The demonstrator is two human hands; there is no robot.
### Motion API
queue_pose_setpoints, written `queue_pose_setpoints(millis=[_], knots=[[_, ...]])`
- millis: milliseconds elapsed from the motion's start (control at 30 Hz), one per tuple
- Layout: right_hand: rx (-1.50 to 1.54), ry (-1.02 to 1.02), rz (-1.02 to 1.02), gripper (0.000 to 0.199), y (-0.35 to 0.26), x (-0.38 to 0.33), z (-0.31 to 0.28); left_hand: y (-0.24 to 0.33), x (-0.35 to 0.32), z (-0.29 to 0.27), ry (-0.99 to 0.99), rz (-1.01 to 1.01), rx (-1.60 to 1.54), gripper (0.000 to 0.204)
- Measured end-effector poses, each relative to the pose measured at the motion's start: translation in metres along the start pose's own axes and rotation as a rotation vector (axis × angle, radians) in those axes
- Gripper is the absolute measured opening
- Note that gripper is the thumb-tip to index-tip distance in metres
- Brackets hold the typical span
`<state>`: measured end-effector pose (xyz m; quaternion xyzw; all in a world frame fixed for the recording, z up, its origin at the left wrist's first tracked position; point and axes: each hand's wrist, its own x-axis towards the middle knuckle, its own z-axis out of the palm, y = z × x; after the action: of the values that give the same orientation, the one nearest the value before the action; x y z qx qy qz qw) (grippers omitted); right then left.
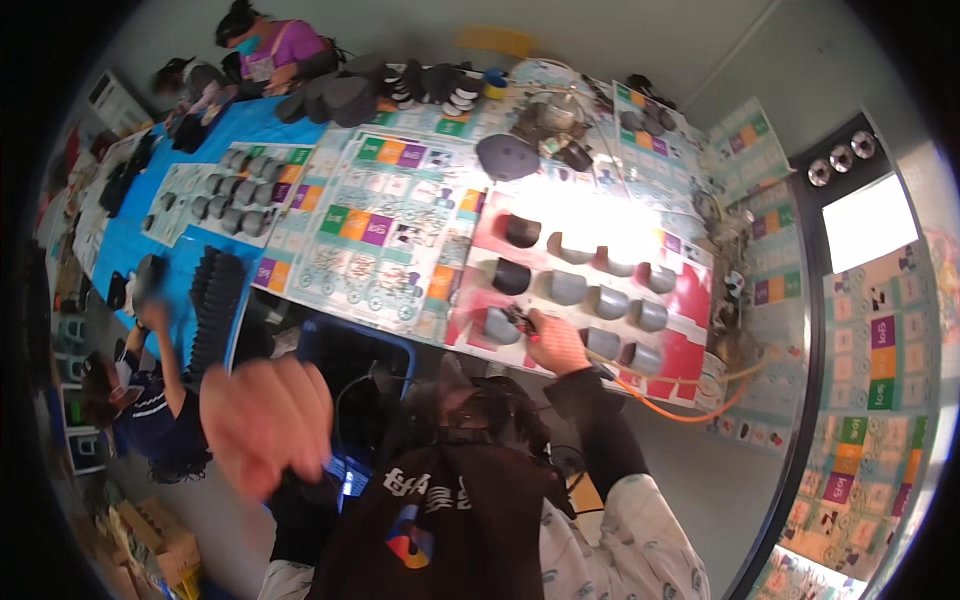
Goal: The recorder uses a glue gun to apply adhesive to several small black shoe components laid out on a table.
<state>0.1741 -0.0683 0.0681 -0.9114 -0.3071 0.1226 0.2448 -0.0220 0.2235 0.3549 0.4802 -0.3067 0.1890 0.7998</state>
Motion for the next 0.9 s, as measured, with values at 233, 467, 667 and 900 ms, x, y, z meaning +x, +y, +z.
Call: queue_pose_setpoints(millis=[233,467,667,900], knots=[[-0.077,-0.046,0.062,0.021,0.013,0.027,0.011,-0.038,-0.13,-0.11,0.72,-0.636,0.516,0.024],[-0.087,-0.132,0.062,0.021,0.016,0.038,0.008,-0.059,-0.312,-0.152,1.179,-0.829,0.433,0.023],[0.021,-0.035,0.14,0.02,0.026,0.054,0.02,-0.066,-0.41,-0.155,1.428,-0.907,0.277,0.023],[0.031,0.015,0.123,0.02,0.033,0.073,0.014,-0.065,-0.428,-0.146,1.506,-0.849,0.22,0.023]])
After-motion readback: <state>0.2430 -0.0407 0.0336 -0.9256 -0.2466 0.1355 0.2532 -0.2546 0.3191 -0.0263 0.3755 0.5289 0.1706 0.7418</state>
